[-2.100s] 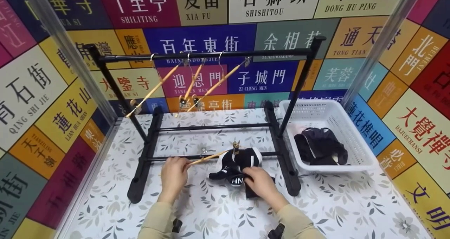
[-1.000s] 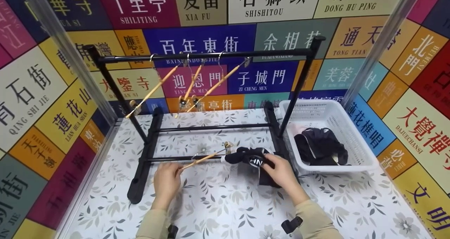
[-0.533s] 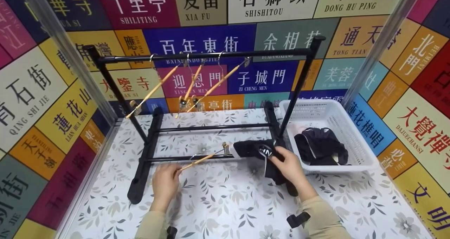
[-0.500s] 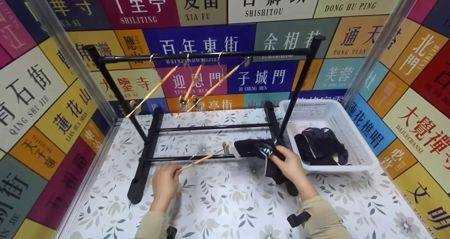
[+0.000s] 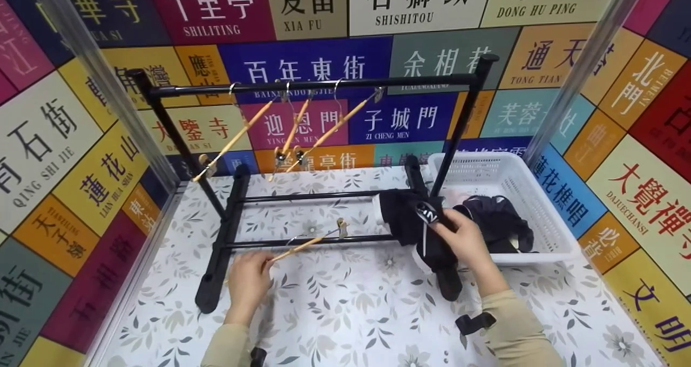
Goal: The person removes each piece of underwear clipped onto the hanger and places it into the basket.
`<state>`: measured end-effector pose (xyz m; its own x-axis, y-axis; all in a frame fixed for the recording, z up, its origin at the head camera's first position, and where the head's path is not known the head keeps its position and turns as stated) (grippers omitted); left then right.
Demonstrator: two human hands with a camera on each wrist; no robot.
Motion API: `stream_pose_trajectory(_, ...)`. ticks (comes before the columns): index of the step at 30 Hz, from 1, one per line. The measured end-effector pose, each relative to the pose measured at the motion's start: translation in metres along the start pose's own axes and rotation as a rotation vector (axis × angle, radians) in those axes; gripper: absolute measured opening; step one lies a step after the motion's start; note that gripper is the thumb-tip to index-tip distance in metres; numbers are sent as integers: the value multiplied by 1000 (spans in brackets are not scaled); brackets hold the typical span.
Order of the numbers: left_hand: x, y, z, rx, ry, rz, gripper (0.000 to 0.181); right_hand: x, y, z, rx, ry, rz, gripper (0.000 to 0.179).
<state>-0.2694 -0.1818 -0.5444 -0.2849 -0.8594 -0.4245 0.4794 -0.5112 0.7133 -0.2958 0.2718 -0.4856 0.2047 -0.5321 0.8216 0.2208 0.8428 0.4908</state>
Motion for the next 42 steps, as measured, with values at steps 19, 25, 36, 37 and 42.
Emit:
stream_pose_trajectory(19, 7, 9, -4, 1, 6, 20, 7, 19, 79, 17, -102, 20, 111, 32)
stream_pose_trajectory(25, 8, 8, -6, 15, 28, 17, 7, 17, 103, 17, -146, -10, 114, 34)
stream_pose_trajectory(36, 13, 10, -10, -11, 8, 17, 9, 5, 137, 17, -243, -38, 100, 28)
stream_pose_trajectory(37, 13, 10, -10, -8, 12, 19, 9, 3, 140, 17, -254, -47, 106, 27)
stream_pose_trajectory(42, 16, 12, -11, -6, 30, 30, 9, -8, 149, 17, -304, -95, 115, 24)
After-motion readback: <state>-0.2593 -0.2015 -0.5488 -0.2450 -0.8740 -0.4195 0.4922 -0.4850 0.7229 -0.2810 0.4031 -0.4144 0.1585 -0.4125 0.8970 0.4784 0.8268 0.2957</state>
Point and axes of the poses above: each hand's wrist, its own z-axis towards the middle knuckle, its own y-axis out of the back of the hand, x = y × z, the point moved 4 cm from there along z, towards the middle knuckle, and after that the axes turned 1 degree about -z, right-handed, at the moved point
